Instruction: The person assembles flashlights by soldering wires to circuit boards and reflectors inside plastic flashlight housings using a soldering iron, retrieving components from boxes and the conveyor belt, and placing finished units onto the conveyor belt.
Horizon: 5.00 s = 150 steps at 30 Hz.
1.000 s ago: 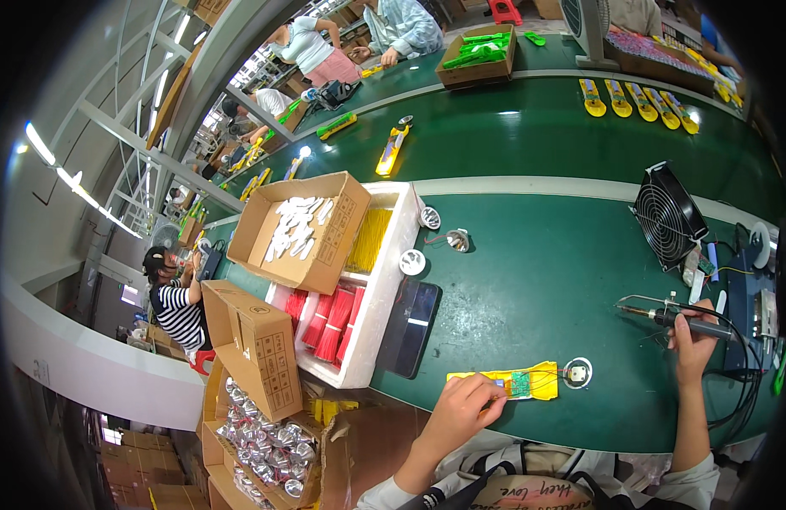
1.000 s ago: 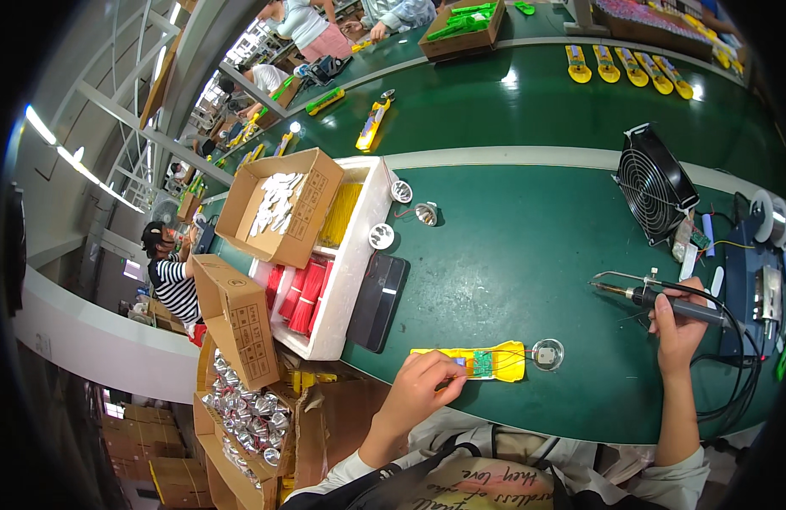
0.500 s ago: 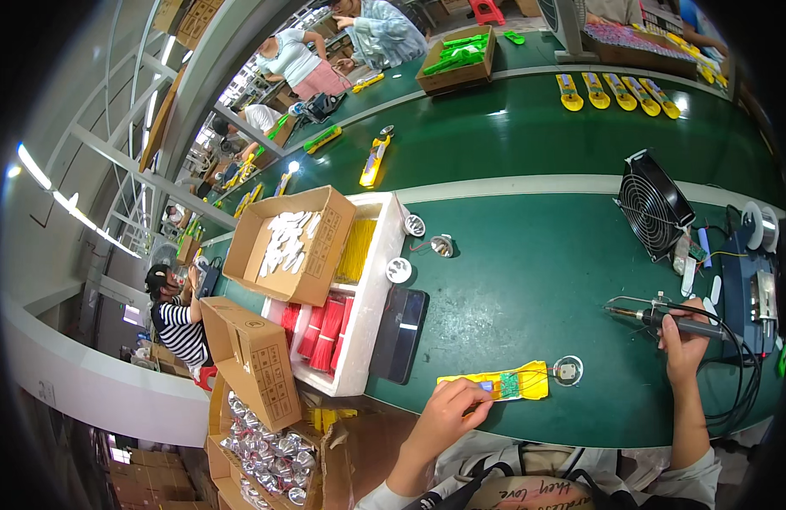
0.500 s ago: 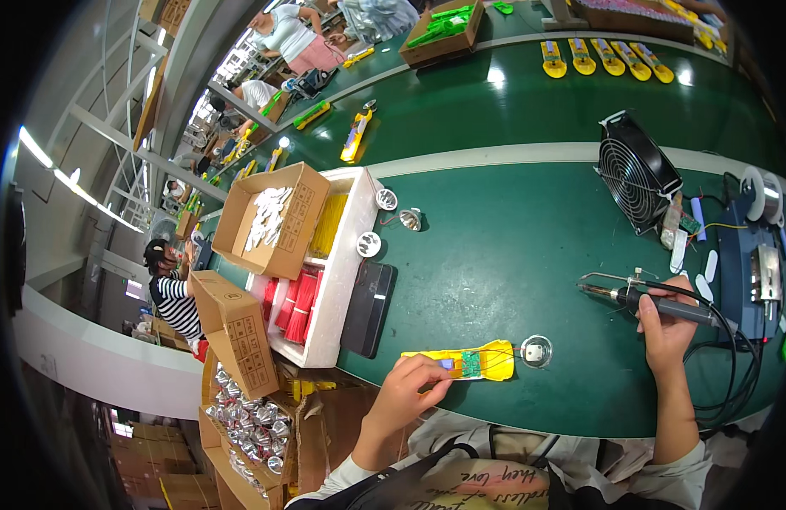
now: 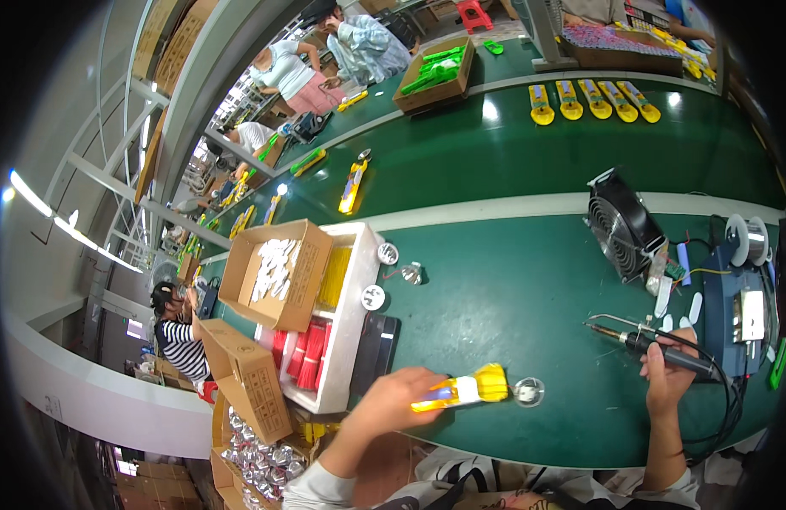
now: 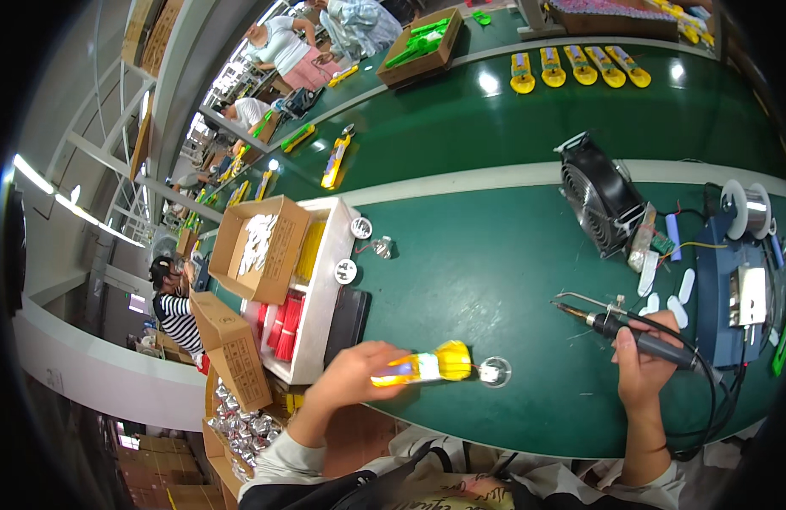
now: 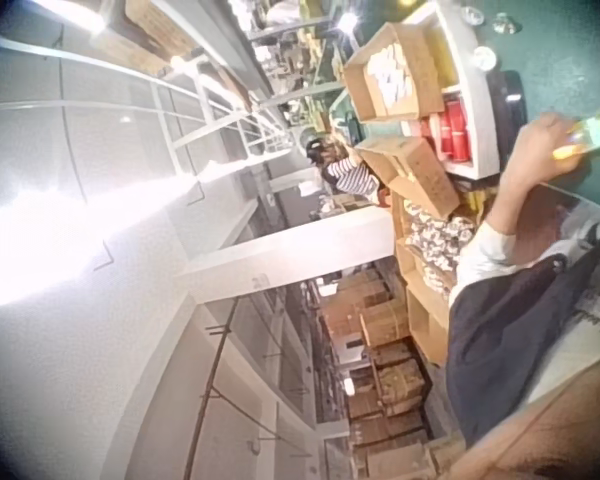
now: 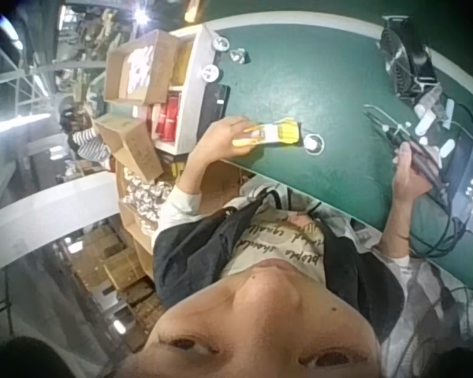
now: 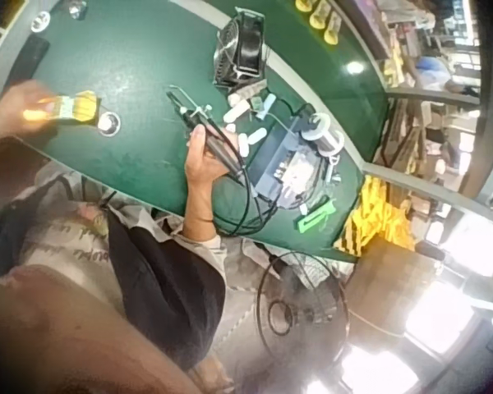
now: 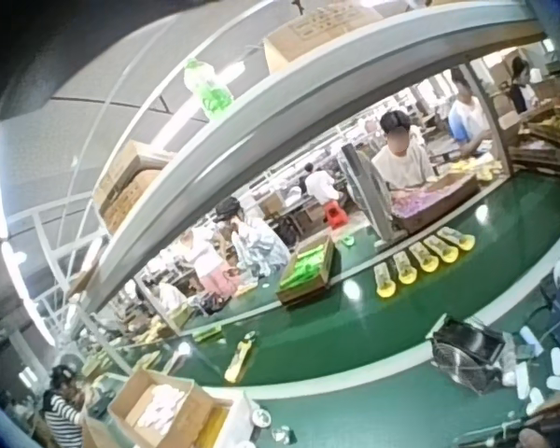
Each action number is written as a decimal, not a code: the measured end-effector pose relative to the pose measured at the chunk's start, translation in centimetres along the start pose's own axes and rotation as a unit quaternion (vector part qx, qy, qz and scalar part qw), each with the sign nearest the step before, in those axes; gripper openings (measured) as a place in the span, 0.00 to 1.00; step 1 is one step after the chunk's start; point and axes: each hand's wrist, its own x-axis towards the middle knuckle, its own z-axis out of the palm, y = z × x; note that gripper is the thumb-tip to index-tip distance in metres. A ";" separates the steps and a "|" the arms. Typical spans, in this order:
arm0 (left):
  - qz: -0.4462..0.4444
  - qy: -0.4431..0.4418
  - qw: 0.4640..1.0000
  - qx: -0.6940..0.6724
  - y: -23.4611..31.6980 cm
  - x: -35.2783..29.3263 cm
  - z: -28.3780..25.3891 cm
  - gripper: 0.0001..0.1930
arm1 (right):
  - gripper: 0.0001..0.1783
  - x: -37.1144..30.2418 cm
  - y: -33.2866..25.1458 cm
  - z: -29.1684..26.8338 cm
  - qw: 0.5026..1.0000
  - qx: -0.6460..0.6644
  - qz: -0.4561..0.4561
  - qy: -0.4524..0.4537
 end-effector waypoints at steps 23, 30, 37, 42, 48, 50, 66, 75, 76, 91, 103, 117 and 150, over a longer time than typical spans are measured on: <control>-0.109 0.281 0.935 0.186 -8.3 38.8 -2.4 0.25 | 0.11 1.7 0.7 -1.6 0.990 -0.043 0.110 0.075; -0.019 0.203 0.979 0.005 -3.9 51.2 0.4 0.17 | 0.13 0.9 2.0 -2.0 0.986 -0.011 0.155 0.062; -0.151 0.253 0.952 0.077 -3.7 54.4 1.8 0.13 | 0.07 2.8 0.8 -2.2 0.976 -0.212 0.056 0.011; -0.136 0.258 0.945 0.146 -1.8 53.9 2.4 0.08 | 0.07 2.8 1.2 -2.3 0.976 -0.198 0.088 0.019; -0.127 0.222 0.966 0.046 -4.2 53.5 2.0 0.09 | 0.08 2.5 0.5 -1.4 0.981 -0.119 0.149 0.042; -0.106 0.279 0.952 0.075 -4.5 52.8 2.6 0.13 | 0.09 3.0 0.7 -1.5 0.981 -0.190 -0.025 -0.003; -0.043 0.242 0.969 0.010 -6.2 22.6 2.2 0.09 | 0.07 1.4 0.6 -0.7 0.994 -0.044 0.025 0.094; -0.117 0.235 0.965 0.016 -3.9 7.2 4.9 0.07 | 0.07 0.7 1.3 -1.2 0.999 -0.034 -0.028 0.020; -0.129 0.246 0.960 0.019 -3.6 5.8 5.4 0.06 | 0.07 0.7 1.4 -1.3 0.998 -0.039 -0.034 0.023; -0.170 0.261 0.950 0.008 6.2 0.3 8.3 0.09 | 0.07 1.6 3.3 -1.0 0.990 -0.093 -0.105 0.027; -0.324 0.353 0.866 0.145 -10.5 -0.9 2.5 0.08 | 0.06 1.6 3.2 -0.8 0.988 -0.109 -0.103 0.027; -0.286 0.445 0.843 0.102 -4.8 -3.7 -0.2 0.04 | 0.06 1.0 3.6 -2.0 0.991 -0.110 -0.057 0.048; -0.160 0.399 0.875 -0.223 4.7 1.0 10.6 0.04 | 0.09 0.1 1.6 0.9 0.998 -0.066 0.008 -0.001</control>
